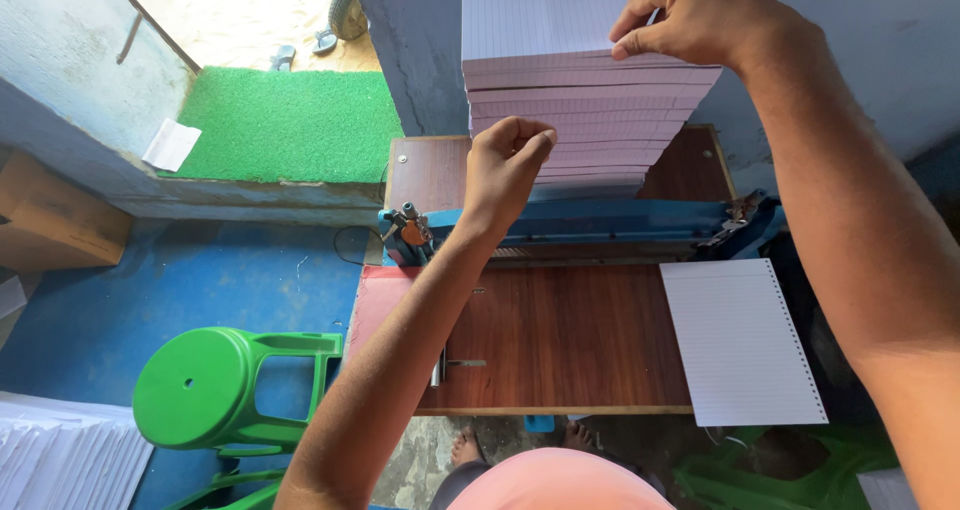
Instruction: The person inserts a stack of lined pages into a pink notebook cover, aligns the pages, and uses a manual binding machine to staple the spine. The person repeats this process for multiple notebooks, stacking the finished units on the table.
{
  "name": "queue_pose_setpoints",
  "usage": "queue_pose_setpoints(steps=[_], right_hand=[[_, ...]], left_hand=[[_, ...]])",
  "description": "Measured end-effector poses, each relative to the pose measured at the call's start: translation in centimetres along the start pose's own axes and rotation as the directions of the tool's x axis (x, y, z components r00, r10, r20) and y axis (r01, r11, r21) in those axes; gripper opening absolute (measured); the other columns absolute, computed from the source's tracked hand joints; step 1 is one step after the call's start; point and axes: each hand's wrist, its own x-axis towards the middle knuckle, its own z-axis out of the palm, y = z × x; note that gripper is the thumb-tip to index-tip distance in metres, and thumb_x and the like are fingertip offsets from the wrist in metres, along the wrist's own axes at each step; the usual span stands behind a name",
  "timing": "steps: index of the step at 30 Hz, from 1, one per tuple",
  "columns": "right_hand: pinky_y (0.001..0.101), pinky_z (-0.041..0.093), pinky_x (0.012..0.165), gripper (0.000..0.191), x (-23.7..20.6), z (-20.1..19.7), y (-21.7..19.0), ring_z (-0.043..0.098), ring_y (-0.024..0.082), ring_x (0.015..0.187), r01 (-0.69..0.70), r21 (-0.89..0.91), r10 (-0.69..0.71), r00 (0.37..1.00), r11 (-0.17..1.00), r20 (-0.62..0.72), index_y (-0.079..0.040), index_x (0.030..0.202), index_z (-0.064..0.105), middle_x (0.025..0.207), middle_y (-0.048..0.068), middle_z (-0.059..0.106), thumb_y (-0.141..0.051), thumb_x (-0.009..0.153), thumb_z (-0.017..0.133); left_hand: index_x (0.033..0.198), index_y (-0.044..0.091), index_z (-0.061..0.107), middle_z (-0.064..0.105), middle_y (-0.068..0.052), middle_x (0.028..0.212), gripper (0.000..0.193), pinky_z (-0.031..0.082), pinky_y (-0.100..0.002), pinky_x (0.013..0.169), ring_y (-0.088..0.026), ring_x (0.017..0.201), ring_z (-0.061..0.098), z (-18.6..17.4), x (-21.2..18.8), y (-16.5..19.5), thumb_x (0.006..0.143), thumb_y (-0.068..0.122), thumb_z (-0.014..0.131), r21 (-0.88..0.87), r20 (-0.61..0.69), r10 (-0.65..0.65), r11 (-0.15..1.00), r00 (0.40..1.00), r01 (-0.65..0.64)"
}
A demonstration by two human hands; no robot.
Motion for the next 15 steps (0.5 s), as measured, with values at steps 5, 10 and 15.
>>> queue_pose_setpoints(steps=[5,10,15], right_hand=[[0.0445,0.058,0.081,0.027,0.5,0.2,1.1,0.073,0.029,0.094,0.04,0.004,-0.04,0.999,0.999,0.012,-0.008,0.106,0.082,0.106,0.014,0.076,-0.031,0.091,0.082],[0.0431,0.059,0.076,0.023,0.2,0.8,1.8,0.072,0.028,0.088,0.078,0.018,-0.078,0.997,0.997,-0.019,-0.006,0.102,0.082,0.102,0.016,0.076,-0.027,0.092,0.082],[0.0419,0.06,0.073,0.021,0.1,0.8,2.1,0.073,0.027,0.084,0.115,0.002,-0.115,0.993,0.993,-0.032,-0.005,0.102,0.082,0.099,0.017,0.076,-0.024,0.094,0.079]], left_hand=[[0.102,0.0,0.076,0.075,-0.005,0.086,0.024,0.056,-0.025,0.071,-0.009,0.079,0.068,1.1,1.1,0.0,0.093,0.022,0.07,-0.017,0.012,0.036,0.999,0.999,-0.036],[0.103,0.001,0.075,0.075,-0.005,0.086,0.025,0.056,-0.024,0.07,-0.008,0.078,0.068,1.6,1.3,0.5,0.093,0.022,0.069,-0.004,0.023,0.041,0.999,0.999,-0.041],[0.103,0.001,0.075,0.075,-0.004,0.085,0.024,0.055,-0.023,0.066,-0.007,0.075,0.067,1.7,1.4,1.4,0.093,0.022,0.068,-0.007,0.033,0.027,1.0,0.999,-0.027]])
